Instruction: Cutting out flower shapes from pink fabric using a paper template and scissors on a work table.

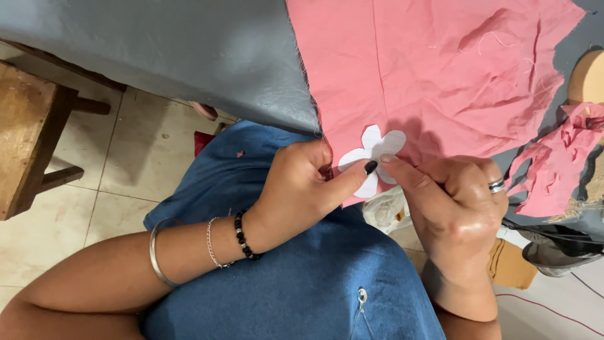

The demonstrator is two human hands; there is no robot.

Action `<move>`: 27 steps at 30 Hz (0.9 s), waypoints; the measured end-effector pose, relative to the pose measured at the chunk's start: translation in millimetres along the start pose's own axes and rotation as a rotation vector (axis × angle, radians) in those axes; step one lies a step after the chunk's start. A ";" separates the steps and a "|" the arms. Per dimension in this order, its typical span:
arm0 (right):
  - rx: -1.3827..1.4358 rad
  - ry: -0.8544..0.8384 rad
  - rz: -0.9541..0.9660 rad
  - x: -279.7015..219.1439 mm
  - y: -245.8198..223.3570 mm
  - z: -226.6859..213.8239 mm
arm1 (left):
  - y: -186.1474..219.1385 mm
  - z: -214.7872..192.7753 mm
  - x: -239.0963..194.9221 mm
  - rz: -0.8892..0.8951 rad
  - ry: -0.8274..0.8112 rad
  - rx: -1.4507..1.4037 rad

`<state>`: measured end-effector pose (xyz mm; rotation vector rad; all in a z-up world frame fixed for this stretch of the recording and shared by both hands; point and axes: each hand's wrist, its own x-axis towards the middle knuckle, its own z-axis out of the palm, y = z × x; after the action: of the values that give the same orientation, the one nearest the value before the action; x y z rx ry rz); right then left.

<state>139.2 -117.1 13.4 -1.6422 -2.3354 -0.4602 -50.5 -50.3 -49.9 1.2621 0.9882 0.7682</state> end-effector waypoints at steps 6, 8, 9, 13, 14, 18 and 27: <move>-0.044 0.007 -0.030 2.5 -2.1 5.9 | -6.8 1.1 -0.7 0.067 0.005 -0.027; 0.109 -0.005 0.052 5.8 -0.5 4.5 | -4.3 -1.0 -1.0 0.063 -0.004 -0.014; 0.264 -0.023 0.135 6.7 0.2 3.2 | -3.1 -1.5 -1.7 0.055 -0.015 -0.003; 0.420 -0.053 0.243 16.8 4.1 0.9 | -1.3 -5.5 -0.7 0.020 -0.064 -0.017; 0.500 -0.084 0.300 17.0 5.4 2.0 | -2.7 -5.8 -0.3 0.015 -0.082 -0.045; 0.794 -0.119 0.419 26.7 5.2 2.6 | -5.3 -8.7 2.1 0.036 -0.171 -0.147; 0.995 -0.264 0.325 38.0 21.6 -3.2 | -13.2 -4.8 5.4 0.094 -0.338 -0.491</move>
<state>146.9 -78.7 33.1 -1.5104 -1.8351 0.8886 -53.4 -45.7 -63.9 0.9671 0.4314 0.7788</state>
